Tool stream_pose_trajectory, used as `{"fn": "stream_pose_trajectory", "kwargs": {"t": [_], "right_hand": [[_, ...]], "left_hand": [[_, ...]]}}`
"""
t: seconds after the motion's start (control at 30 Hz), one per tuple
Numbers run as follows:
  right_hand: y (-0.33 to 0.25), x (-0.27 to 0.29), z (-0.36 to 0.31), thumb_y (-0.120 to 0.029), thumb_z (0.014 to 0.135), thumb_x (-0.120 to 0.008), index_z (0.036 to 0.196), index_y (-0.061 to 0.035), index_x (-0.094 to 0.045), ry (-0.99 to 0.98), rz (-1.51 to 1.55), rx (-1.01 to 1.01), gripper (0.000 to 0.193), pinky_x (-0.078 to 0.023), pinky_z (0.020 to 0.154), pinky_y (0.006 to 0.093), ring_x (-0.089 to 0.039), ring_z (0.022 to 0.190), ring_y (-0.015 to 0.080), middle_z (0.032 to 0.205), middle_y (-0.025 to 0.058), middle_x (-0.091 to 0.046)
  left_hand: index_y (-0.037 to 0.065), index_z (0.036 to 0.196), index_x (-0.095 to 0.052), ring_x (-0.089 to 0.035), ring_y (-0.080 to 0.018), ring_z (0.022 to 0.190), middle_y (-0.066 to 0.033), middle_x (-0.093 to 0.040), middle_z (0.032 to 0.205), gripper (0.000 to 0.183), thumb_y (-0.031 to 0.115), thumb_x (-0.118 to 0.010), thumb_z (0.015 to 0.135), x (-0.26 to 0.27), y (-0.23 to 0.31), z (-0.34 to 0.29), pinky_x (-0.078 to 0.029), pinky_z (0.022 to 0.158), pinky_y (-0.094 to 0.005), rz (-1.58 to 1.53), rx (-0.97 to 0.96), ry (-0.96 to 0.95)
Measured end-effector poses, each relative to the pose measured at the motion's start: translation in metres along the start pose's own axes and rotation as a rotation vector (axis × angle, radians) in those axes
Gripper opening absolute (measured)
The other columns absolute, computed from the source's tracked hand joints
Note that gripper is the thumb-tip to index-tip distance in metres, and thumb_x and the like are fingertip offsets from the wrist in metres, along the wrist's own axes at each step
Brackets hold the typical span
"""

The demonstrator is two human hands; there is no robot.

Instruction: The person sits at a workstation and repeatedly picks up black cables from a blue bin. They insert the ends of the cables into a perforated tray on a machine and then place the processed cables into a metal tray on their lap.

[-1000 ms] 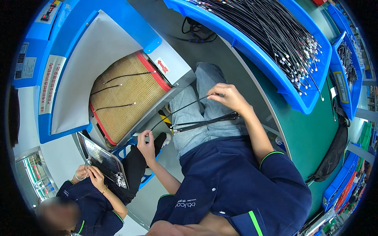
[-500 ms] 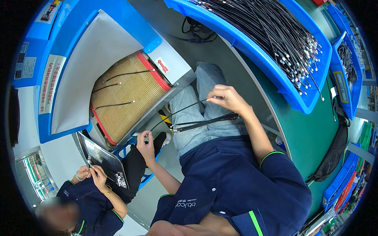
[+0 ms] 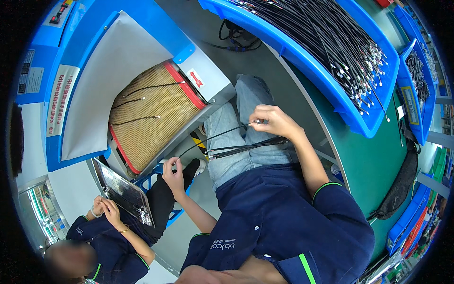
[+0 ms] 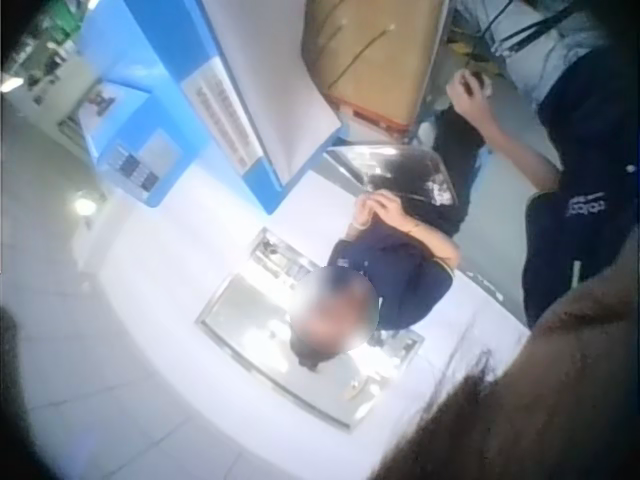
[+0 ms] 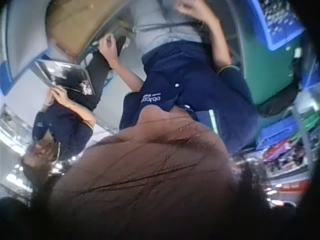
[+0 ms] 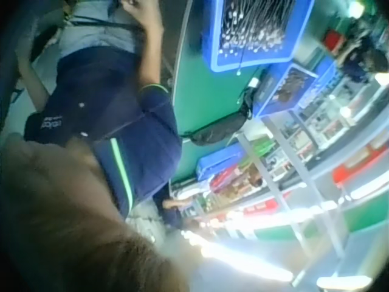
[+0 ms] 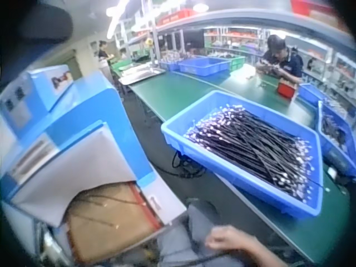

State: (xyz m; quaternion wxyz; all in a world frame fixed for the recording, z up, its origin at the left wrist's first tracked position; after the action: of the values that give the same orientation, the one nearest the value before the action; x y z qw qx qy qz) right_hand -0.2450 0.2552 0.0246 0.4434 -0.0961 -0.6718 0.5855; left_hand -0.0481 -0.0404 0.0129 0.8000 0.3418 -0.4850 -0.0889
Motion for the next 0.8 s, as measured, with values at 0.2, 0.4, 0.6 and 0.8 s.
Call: {"fn": "stream_pose_trajectory", "kwargs": {"t": [0.2,0.4,0.6,0.8], "right_hand": [[-0.006,-0.006,0.007,-0.004,0.076,-0.067,0.083,-0.0025,-0.065,-0.005,-0.013,0.044,0.007,-0.049,0.064,0.0312,-0.060,0.072,0.0203,0.075,0.0070,-0.060],[-0.012,-0.019,0.026,-0.007,0.075,-0.068,0.081,-0.0021,-0.064,0.024,-0.001,0.087,0.009,-0.049,0.065,0.0317,-0.060,0.072,0.0212,0.076,0.0069,-0.060],[-0.032,-0.041,0.063,-0.007,0.072,-0.070,0.079,-0.0044,-0.063,0.113,-0.136,0.205,0.009,-0.048,0.069,0.0332,-0.057,0.075,0.0223,0.075,0.0059,-0.060],[-0.039,-0.075,0.104,-0.008,0.070,-0.069,0.078,-0.0054,-0.061,0.242,-0.150,0.276,0.011,-0.043,0.087,0.0365,-0.054,0.097,0.0257,0.093,0.0057,-0.058]], "left_hand": [[-0.001,0.087,-0.062,-0.059,-0.0220,0.073,-0.0093,-0.063,0.081,0.008,-0.001,-0.066,0.080,0.008,-0.003,0.007,-0.047,0.068,-0.0304,0.004,0.011,0.017],[-0.001,0.088,-0.063,-0.059,-0.0196,0.073,-0.0092,-0.063,0.082,0.008,0.001,-0.066,0.081,0.017,-0.023,0.029,-0.048,0.069,-0.0300,0.022,0.027,0.031],[-0.001,0.090,-0.063,-0.061,-0.0215,0.078,-0.0101,-0.064,0.085,0.009,0.006,-0.065,0.084,0.035,-0.060,0.072,-0.047,0.073,-0.0318,0.042,0.047,0.081],[-0.001,0.091,-0.062,-0.059,-0.0232,0.085,-0.0108,-0.062,0.089,0.011,0.008,-0.064,0.086,0.052,-0.092,0.121,-0.046,0.077,-0.0321,0.064,-0.007,0.092]]}}
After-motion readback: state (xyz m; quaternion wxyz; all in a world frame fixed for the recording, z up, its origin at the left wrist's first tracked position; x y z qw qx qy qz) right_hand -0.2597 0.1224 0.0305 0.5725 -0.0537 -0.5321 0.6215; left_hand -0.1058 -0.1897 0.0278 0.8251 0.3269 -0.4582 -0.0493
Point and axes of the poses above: each hand's wrist, its own z-axis towards the middle knuckle, its own x-axis out of the back of the hand, y = z × x, the point moved 7 cm from there along z, towards the middle knuckle
